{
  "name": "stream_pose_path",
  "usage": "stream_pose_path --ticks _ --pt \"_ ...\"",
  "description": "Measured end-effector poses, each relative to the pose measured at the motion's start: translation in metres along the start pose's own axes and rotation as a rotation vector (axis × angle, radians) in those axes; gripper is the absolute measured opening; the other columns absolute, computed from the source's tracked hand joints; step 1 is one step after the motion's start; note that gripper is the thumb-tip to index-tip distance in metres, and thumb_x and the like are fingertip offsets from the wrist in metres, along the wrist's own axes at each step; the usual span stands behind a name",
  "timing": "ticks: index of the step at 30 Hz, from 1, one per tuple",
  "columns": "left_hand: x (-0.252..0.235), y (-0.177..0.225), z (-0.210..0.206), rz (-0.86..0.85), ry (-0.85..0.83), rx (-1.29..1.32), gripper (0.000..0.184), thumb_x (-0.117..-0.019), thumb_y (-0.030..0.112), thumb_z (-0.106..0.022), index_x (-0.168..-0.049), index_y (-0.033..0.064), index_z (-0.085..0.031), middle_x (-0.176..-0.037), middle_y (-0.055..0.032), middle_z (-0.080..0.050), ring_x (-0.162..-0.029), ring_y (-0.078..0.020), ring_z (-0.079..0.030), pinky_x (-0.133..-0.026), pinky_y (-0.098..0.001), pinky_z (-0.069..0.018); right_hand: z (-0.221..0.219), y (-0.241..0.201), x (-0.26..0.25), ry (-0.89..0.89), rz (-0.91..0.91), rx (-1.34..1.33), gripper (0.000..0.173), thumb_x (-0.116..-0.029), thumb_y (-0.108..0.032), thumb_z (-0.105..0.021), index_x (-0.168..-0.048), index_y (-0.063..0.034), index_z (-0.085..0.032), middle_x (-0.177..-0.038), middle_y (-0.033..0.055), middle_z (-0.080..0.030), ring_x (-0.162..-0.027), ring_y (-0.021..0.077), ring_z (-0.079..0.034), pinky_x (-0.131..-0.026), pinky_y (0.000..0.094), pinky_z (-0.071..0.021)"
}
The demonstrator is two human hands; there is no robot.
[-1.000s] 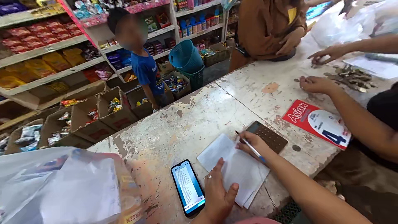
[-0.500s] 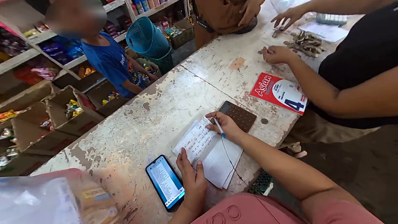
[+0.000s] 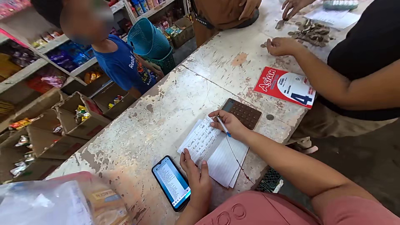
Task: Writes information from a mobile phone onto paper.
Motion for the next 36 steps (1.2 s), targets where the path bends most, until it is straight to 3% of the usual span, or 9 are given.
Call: stream_pose_path --ticks 8,10,13,16,21,24,26,31,36 --pt "0.001 0.000 0.001 -0.066 -0.017 0.026 0.076 -0.0990 0.024 -0.054 -0.154 -0.0146 -0.018 -0.158 -0.0385 -0.020 -0.144 -0.0316 -0.037 -0.113 -0.0356 -0.0399 -0.001 -0.005 0.005 0.021 0.056 0.065 0.028 -0.0998 -0.004 -0.061 -0.127 0.0021 -0.058 -0.087 0.0021 -0.065 -0.071 0.0031 -0.060 -0.065 0.0215 -0.0524" --pt "0.004 0.001 0.004 -0.134 -0.028 0.035 0.075 -0.1031 0.027 -0.053 -0.152 -0.0173 -0.017 -0.154 -0.0376 -0.031 -0.134 -0.0246 -0.051 -0.108 -0.0333 -0.0462 -0.001 -0.002 0.009 -0.005 0.111 0.124 0.028 -0.1067 -0.019 -0.050 -0.128 -0.0040 -0.060 -0.094 0.0006 -0.069 -0.076 0.0037 -0.063 -0.070 0.0245 -0.0558" --pt "0.003 0.004 0.004 -0.210 -0.058 0.047 0.065 -0.1052 0.026 -0.050 -0.148 -0.0158 -0.025 -0.131 -0.0226 -0.060 -0.082 -0.0091 -0.063 -0.073 -0.0286 -0.0559 0.000 0.008 0.005 -0.161 0.023 0.037 0.053 -0.1061 -0.053 -0.031 -0.117 -0.0104 -0.060 -0.083 -0.0013 -0.074 -0.067 0.0105 -0.070 -0.064 0.0282 -0.0615" --pt "0.002 0.009 0.004 -0.193 -0.190 -0.092 0.060 -0.1075 0.035 -0.040 -0.149 -0.0082 -0.041 -0.120 -0.0146 -0.071 -0.083 -0.0193 -0.068 -0.078 -0.0465 -0.0542 0.009 0.011 0.004 -0.382 -0.083 0.015 0.086 -0.0801 -0.094 -0.038 -0.106 -0.0163 -0.064 -0.083 0.0015 -0.077 -0.061 0.0140 -0.072 -0.056 0.0280 -0.0601" --pt "0.003 0.013 0.001 -0.144 -0.373 -0.247 0.054 -0.1078 0.041 -0.040 -0.145 0.0048 -0.056 -0.122 -0.0143 -0.071 -0.106 -0.0285 -0.070 -0.092 -0.0559 -0.0495 0.007 -0.003 -0.003 -0.269 0.134 0.352 0.040 -0.0922 -0.052 -0.067 -0.110 -0.0153 -0.066 -0.098 -0.0026 -0.076 -0.078 0.0035 -0.069 -0.064 0.0184 -0.0557" --pt "0.005 0.013 -0.002 -0.215 -0.339 -0.319 0.047 -0.1072 0.038 -0.043 -0.135 0.0064 -0.065 -0.118 -0.0133 -0.073 -0.105 -0.0284 -0.071 -0.088 -0.0544 -0.0510 -0.029 -0.019 -0.005 -0.339 0.366 0.737 0.045 -0.0920 -0.031 -0.069 -0.125 -0.0022 -0.065 -0.130 0.0082 -0.069 -0.124 0.0185 -0.063 -0.107 0.0413 -0.0500" --pt "0.006 0.012 -0.003 -0.253 -0.320 -0.343 0.042 -0.1059 0.034 -0.047 -0.130 0.0069 -0.068 -0.116 -0.0123 -0.073 -0.101 -0.0272 -0.071 -0.083 -0.0521 -0.0516 -0.052 -0.013 -0.011 -0.430 0.489 0.886 0.047 -0.0914 -0.032 -0.069 -0.128 -0.0015 -0.066 -0.142 0.0116 -0.063 -0.140 0.0324 -0.051 -0.117 0.0618 -0.0319" --pt "0.006 0.012 -0.004 -0.327 -0.272 -0.404 0.030 -0.1015 0.027 -0.055 -0.118 0.0113 -0.074 -0.107 -0.0074 -0.074 -0.097 -0.0263 -0.070 -0.078 -0.0477 -0.0521 -0.079 0.006 -0.015 -0.609 0.532 0.992 0.044 -0.0956 -0.034 -0.066 -0.130 -0.0072 -0.067 -0.149 0.0076 -0.058 -0.148 0.0322 -0.042 -0.118 0.0713 -0.0198" --pt "0.003 0.013 0.000 -0.316 -0.150 -0.475 0.020 -0.0937 0.025 -0.062 -0.106 0.0166 -0.075 -0.122 -0.0089 -0.069 -0.128 -0.0359 -0.057 -0.099 -0.0547 -0.0477 -0.066 0.012 0.005 -0.533 0.625 0.997 0.040 -0.0994 -0.034 -0.059 -0.127 -0.0057 -0.067 -0.151 0.0112 -0.055 -0.148 0.0358 -0.041 -0.116 0.0701 -0.0262"
Point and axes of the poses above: each hand's wrist, its own x-axis away from the middle knuckle, its own z-axis out of the back of the hand, y = z × x, the point moved 4 cm from there along -x, towards the middle knuckle
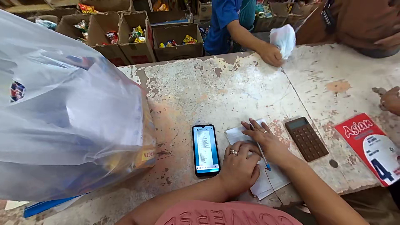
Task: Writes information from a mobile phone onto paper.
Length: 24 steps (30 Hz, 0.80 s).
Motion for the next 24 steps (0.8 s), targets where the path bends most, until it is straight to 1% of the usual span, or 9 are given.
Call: stream_pose_path --ticks 3,5,8,10,13,16,18,20,24 --pt "0.000 -0.002 -0.002 0.066 -0.057 -0.036 0.031 -0.0923 0.028 -0.064 -0.119 0.0126 -0.071 -0.138 -0.0191 -0.060 -0.140 -0.0451 -0.045 -0.112 -0.0595 -0.0389 -0.002 -0.003 0.019 -0.010 -0.015 0.014 0.045 -0.1036 -0.043 -0.050 -0.127 -0.0091 -0.067 -0.149 0.0087 -0.058 -0.148 0.0319 -0.042 -0.118 0.0673 -0.0268" --pt "0.000 -0.003 -0.004 0.107 -0.127 -0.051 0.046 -0.0944 0.033 -0.063 -0.132 0.0082 -0.065 -0.152 -0.0251 -0.047 -0.147 -0.0490 -0.034 -0.118 -0.0619 -0.0307 -0.004 -0.004 0.029 -0.006 -0.033 -0.013 0.045 -0.1040 -0.043 -0.049 -0.128 -0.0091 -0.067 -0.147 0.0087 -0.060 -0.147 0.0324 -0.043 -0.118 0.0671 -0.0259" --pt "0.000 -0.004 -0.007 0.174 -0.284 -0.088 0.067 -0.0995 0.045 -0.054 -0.149 0.0007 -0.048 -0.162 -0.0311 -0.028 -0.153 -0.0478 -0.022 -0.123 -0.0585 -0.0205 -0.007 -0.005 0.037 0.033 -0.072 -0.040 0.043 -0.1037 -0.041 -0.053 -0.128 -0.0089 -0.066 -0.146 0.0084 -0.061 -0.147 0.0310 -0.043 -0.119 0.0658 -0.0247" --pt "-0.001 -0.003 -0.008 0.208 -0.413 -0.116 0.075 -0.1016 0.049 -0.049 -0.156 -0.0009 -0.035 -0.165 -0.0305 -0.020 -0.155 -0.0448 -0.015 -0.125 -0.0565 -0.0142 -0.007 -0.008 0.041 0.066 -0.084 -0.039 0.043 -0.1020 -0.040 -0.056 -0.130 -0.0090 -0.065 -0.143 0.0089 -0.063 -0.146 0.0296 -0.046 -0.121 0.0611 -0.0277" --pt "-0.003 -0.003 -0.006 0.224 -0.525 -0.142 0.084 -0.1012 0.055 -0.047 -0.159 -0.0023 -0.027 -0.166 -0.0303 -0.014 -0.157 -0.0432 -0.009 -0.126 -0.0560 -0.0087 -0.001 -0.014 0.057 0.017 -0.081 -0.038 0.050 -0.0998 -0.046 -0.059 -0.137 -0.0123 -0.062 -0.144 0.0093 -0.062 -0.144 0.0296 -0.048 -0.120 0.0583 -0.0315" --pt "-0.004 -0.003 -0.005 0.240 -0.589 -0.128 0.102 -0.0929 0.069 -0.053 -0.161 0.0001 -0.022 -0.167 -0.0300 -0.008 -0.157 -0.0432 -0.003 -0.126 -0.0564 -0.0044 0.011 -0.017 0.087 -0.067 -0.062 -0.022 0.057 -0.0956 -0.055 -0.061 -0.136 -0.0146 -0.061 -0.148 0.0068 -0.059 -0.145 0.0303 -0.046 -0.119 0.0598 -0.0319" --pt "-0.003 -0.003 -0.006 0.241 -0.583 -0.114 0.100 -0.0951 0.070 -0.047 -0.161 0.0004 -0.021 -0.168 -0.0299 -0.007 -0.157 -0.0426 -0.003 -0.126 -0.0567 -0.0041 0.017 -0.016 0.110 -0.120 -0.058 -0.011 0.069 -0.0901 -0.068 -0.060 -0.138 -0.0182 -0.059 -0.153 0.0052 -0.055 -0.149 0.0316 -0.040 -0.119 0.0621 -0.0295" --pt "-0.003 -0.004 -0.006 0.250 -0.571 -0.118 0.097 -0.0972 0.070 -0.042 -0.161 0.0005 -0.021 -0.168 -0.0293 -0.007 -0.158 -0.0417 -0.003 -0.126 -0.0573 -0.0042 0.020 -0.016 0.129 -0.147 -0.061 -0.016 0.075 -0.0864 -0.075 -0.058 -0.139 -0.0213 -0.059 -0.156 0.0037 -0.051 -0.152 0.0325 -0.035 -0.120 0.0626 -0.0262" --pt "-0.002 -0.004 -0.007 0.255 -0.532 -0.177 0.097 -0.0967 0.072 -0.040 -0.161 0.0011 -0.024 -0.167 -0.0294 -0.011 -0.157 -0.0430 -0.008 -0.125 -0.0612 -0.0046 0.018 -0.021 0.142 -0.100 -0.066 -0.022 0.066 -0.0913 -0.071 -0.057 -0.136 -0.0228 -0.059 -0.154 0.0003 -0.053 -0.153 0.0275 -0.033 -0.123 0.0552 -0.0247"
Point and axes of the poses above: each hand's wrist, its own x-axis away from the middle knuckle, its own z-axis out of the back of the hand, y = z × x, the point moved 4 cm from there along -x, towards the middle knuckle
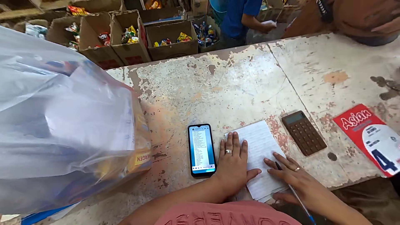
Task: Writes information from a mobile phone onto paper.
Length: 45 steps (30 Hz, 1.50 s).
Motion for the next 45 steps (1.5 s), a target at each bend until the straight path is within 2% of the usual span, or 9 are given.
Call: stream_pose_path --ticks 10,13,15,18,21,26,36,41,45 --pt "-0.001 -0.001 -0.002 0.009 0.010 -0.037 0.098 -0.0967 0.073 -0.038 -0.161 0.0009 -0.023 -0.166 -0.0318 -0.011 -0.156 -0.0457 -0.009 -0.125 -0.0606 -0.0060 0.020 0.000 -0.031 0.059 -0.071 -0.201 0.066 -0.0882 -0.070 -0.062 -0.132 -0.0210 -0.066 -0.138 0.0008 -0.066 -0.143 0.0238 -0.049 -0.122 0.0637 -0.0194" --pt "-0.001 -0.001 -0.002 -0.002 0.025 -0.015 0.096 -0.0967 0.071 -0.040 -0.161 0.0012 -0.025 -0.166 -0.0321 -0.014 -0.156 -0.0459 -0.010 -0.125 -0.0610 -0.0065 0.038 -0.009 -0.068 0.290 -0.127 -0.530 0.061 -0.0990 -0.070 -0.042 -0.129 -0.0239 -0.068 -0.119 -0.0041 -0.075 -0.121 0.0130 -0.066 -0.119 0.0457 -0.0388" --pt "-0.001 -0.002 -0.003 0.001 0.036 -0.017 0.097 -0.0957 0.072 -0.042 -0.161 0.0021 -0.027 -0.166 -0.0317 -0.015 -0.156 -0.0458 -0.011 -0.125 -0.0608 -0.0070 0.037 -0.016 -0.103 0.451 -0.162 -0.785 0.066 -0.0980 -0.076 -0.030 -0.124 -0.0268 -0.067 -0.109 -0.0041 -0.077 -0.106 0.0146 -0.072 -0.097 0.0368 -0.0577" --pt "-0.001 -0.002 -0.001 0.004 0.010 -0.009 0.097 -0.0959 0.072 -0.040 -0.161 0.0026 -0.025 -0.166 -0.0313 -0.013 -0.156 -0.0452 -0.008 -0.125 -0.0598 -0.0050 0.024 -0.021 -0.157 0.487 -0.196 -1.119 0.069 -0.1023 -0.070 -0.024 -0.111 -0.0210 -0.072 -0.107 -0.0005 -0.077 -0.101 0.0158 -0.073 -0.092 0.0356 -0.0589" --pt "0.000 -0.003 -0.002 -0.001 0.007 -0.001 0.097 -0.0959 0.073 -0.038 -0.161 0.0025 -0.024 -0.167 -0.0301 -0.012 -0.157 -0.0441 -0.007 -0.125 -0.0601 -0.0035 0.010 -0.017 -0.194 0.423 -0.273 -1.205 0.042 -0.1094 -0.037 -0.039 -0.106 -0.0108 -0.072 -0.108 0.0026 -0.075 -0.099 0.0141 -0.071 -0.091 0.0319 -0.0583" --pt "-0.002 -0.002 -0.001 0.015 -0.041 0.016 0.097 -0.0965 0.072 -0.039 -0.162 0.0030 -0.021 -0.167 -0.0304 -0.009 -0.157 -0.0438 -0.005 -0.125 -0.0595 -0.0031 -0.011 0.002 -0.216 0.376 -0.544 -1.247 0.022 -0.1090 -0.011 -0.045 -0.106 -0.0040 -0.065 -0.094 0.0048 -0.074 -0.084 0.0116 -0.072 -0.080 0.0273 -0.0606" --pt "-0.001 -0.001 0.002 0.042 -0.058 -0.044 0.095 -0.0959 0.074 -0.037 -0.162 0.0057 -0.027 -0.167 -0.0308 -0.007 -0.155 -0.0496 -0.004 -0.123 -0.0645 -0.0040 -0.018 -0.007 -0.202 0.464 -0.261 -0.984 0.019 -0.1067 -0.014 -0.051 -0.100 -0.0086 -0.068 -0.083 -0.0024 -0.072 -0.071 0.0040 -0.067 -0.067 0.0177 -0.0564" --pt "-0.001 -0.001 0.002 0.039 -0.049 -0.038 0.096 -0.0952 0.074 -0.039 -0.162 0.0058 -0.025 -0.167 -0.0307 -0.007 -0.155 -0.0492 -0.004 -0.123 -0.0642 -0.0039 -0.015 -0.011 -0.198 0.523 -0.315 -0.984 0.033 -0.1105 -0.029 -0.043 -0.084 -0.0153 -0.057 -0.059 -0.0052 -0.054 -0.043 0.0014 -0.044 -0.043 0.0148 -0.0403" --pt "-0.001 -0.001 0.001 0.032 -0.018 -0.040 0.094 -0.0953 0.073 -0.040 -0.160 0.0056 -0.030 -0.167 -0.0309 -0.011 -0.155 -0.0499 -0.007 -0.123 -0.0644 -0.0064 -0.014 -0.012 -0.197 0.490 -0.310 -0.764 0.034 -0.1066 -0.028 -0.053 -0.075 -0.0152 -0.055 -0.058 -0.0088 -0.054 -0.048 -0.0008 -0.050 -0.047 0.0154 -0.0447"
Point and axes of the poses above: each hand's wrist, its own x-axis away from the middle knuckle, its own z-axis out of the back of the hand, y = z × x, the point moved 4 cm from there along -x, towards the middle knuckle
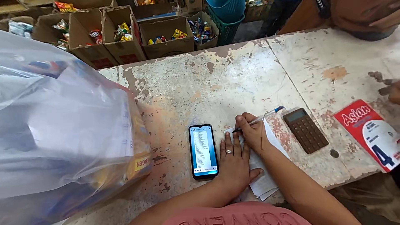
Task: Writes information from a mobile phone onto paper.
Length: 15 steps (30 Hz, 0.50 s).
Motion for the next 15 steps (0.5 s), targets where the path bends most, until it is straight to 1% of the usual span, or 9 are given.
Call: stream_pose_path --ticks 3,6,8,10,11,12,13,14,15 --pt "0.001 0.001 0.000 0.014 -0.039 -0.010 0.097 -0.0941 0.074 -0.041 -0.162 0.0068 -0.026 -0.167 -0.0306 -0.009 -0.155 -0.0498 -0.005 -0.122 -0.0657 -0.0045 -0.001 0.002 -0.006 0.001 -0.074 -0.030 0.033 -0.1052 -0.018 -0.056 -0.073 -0.0130 -0.055 -0.058 -0.0084 -0.056 -0.049 -0.0008 -0.054 -0.049 0.0158 -0.0474" --pt "0.003 0.004 0.003 0.017 -0.121 -0.027 0.117 -0.0844 0.085 -0.043 -0.163 0.0035 -0.016 -0.168 -0.0290 0.001 -0.155 -0.0490 0.001 -0.121 -0.0681 -0.0002 -0.001 0.002 -0.007 0.019 -0.102 -0.073 0.033 -0.1064 -0.018 -0.055 -0.074 -0.0125 -0.056 -0.058 -0.0071 -0.057 -0.047 -0.0002 -0.050 -0.047 0.0149 -0.0429" --pt "0.004 0.005 0.004 0.003 -0.125 -0.033 0.125 -0.0796 0.088 -0.046 -0.162 0.0003 -0.015 -0.168 -0.0286 0.000 -0.155 -0.0490 0.000 -0.121 -0.0681 -0.0015 -0.002 0.001 -0.005 0.027 -0.095 -0.050 0.032 -0.1065 -0.019 -0.054 -0.075 -0.0128 -0.057 -0.059 -0.0081 -0.057 -0.048 -0.0013 -0.050 -0.047 0.0139 -0.0429" --pt "0.004 0.005 0.002 -0.012 -0.097 -0.040 0.125 -0.0790 0.088 -0.048 -0.162 0.0001 -0.016 -0.168 -0.0297 -0.004 -0.155 -0.0496 -0.002 -0.122 -0.0672 -0.0035 -0.002 0.001 -0.005 0.019 -0.057 -0.017 0.027 -0.1056 -0.020 -0.056 -0.080 -0.0111 -0.060 -0.063 -0.0084 -0.058 -0.051 -0.0030 -0.051 -0.049 0.0128 -0.0434" --pt "0.004 0.005 0.002 -0.017 -0.089 -0.041 0.124 -0.0797 0.087 -0.048 -0.162 0.0009 -0.017 -0.168 -0.0301 -0.004 -0.155 -0.0498 -0.003 -0.122 -0.0666 -0.0041 -0.001 0.002 -0.007 -0.010 -0.027 -0.009 0.020 -0.1042 -0.019 -0.058 -0.087 -0.0090 -0.063 -0.068 -0.0081 -0.060 -0.053 -0.0037 -0.052 -0.050 0.0126 -0.0443" --pt "0.004 0.005 0.001 -0.017 -0.091 -0.046 0.122 -0.0807 0.087 -0.047 -0.163 0.0020 -0.016 -0.168 -0.0299 -0.004 -0.155 -0.0498 -0.004 -0.122 -0.0663 -0.0041 0.001 0.003 -0.009 -0.061 0.010 0.017 0.013 -0.1017 -0.018 -0.060 -0.097 -0.0074 -0.065 -0.075 -0.0081 -0.061 -0.058 -0.0044 -0.053 -0.053 0.0129 -0.0459" --pt "0.004 0.005 0.001 -0.016 -0.093 -0.054 0.121 -0.0814 0.087 -0.046 -0.163 0.0026 -0.016 -0.168 -0.0296 -0.004 -0.155 -0.0495 -0.004 -0.122 -0.0664 -0.0041 0.004 0.002 -0.011 -0.125 0.038 0.089 0.016 -0.1004 -0.019 -0.062 -0.109 -0.0048 -0.065 -0.087 -0.0051 -0.064 -0.066 -0.0030 -0.057 -0.059 0.0139 -0.0495" --pt "0.004 0.005 0.002 -0.016 -0.085 -0.055 0.120 -0.0818 0.087 -0.045 -0.163 0.0026 -0.017 -0.168 -0.0295 -0.006 -0.155 -0.0494 -0.004 -0.122 -0.0667 -0.0045 0.006 -0.003 -0.012 -0.178 0.066 0.218 0.023 -0.1001 -0.020 -0.062 -0.116 -0.0031 -0.065 -0.097 -0.0007 -0.067 -0.076 0.0007 -0.061 -0.068 0.0176 -0.0528" --pt "0.005 0.005 0.002 -0.015 -0.086 -0.051 0.120 -0.0824 0.087 -0.044 -0.163 0.0024 -0.017 -0.168 -0.0297 -0.006 -0.155 -0.0493 -0.004 -0.122 -0.0668 -0.0042 0.009 -0.009 -0.011 -0.221 0.107 0.353 0.024 -0.1000 -0.018 -0.063 -0.117 -0.0007 -0.067 -0.104 0.0065 -0.071 -0.089 0.0107 -0.066 -0.080 0.0286 -0.0553"
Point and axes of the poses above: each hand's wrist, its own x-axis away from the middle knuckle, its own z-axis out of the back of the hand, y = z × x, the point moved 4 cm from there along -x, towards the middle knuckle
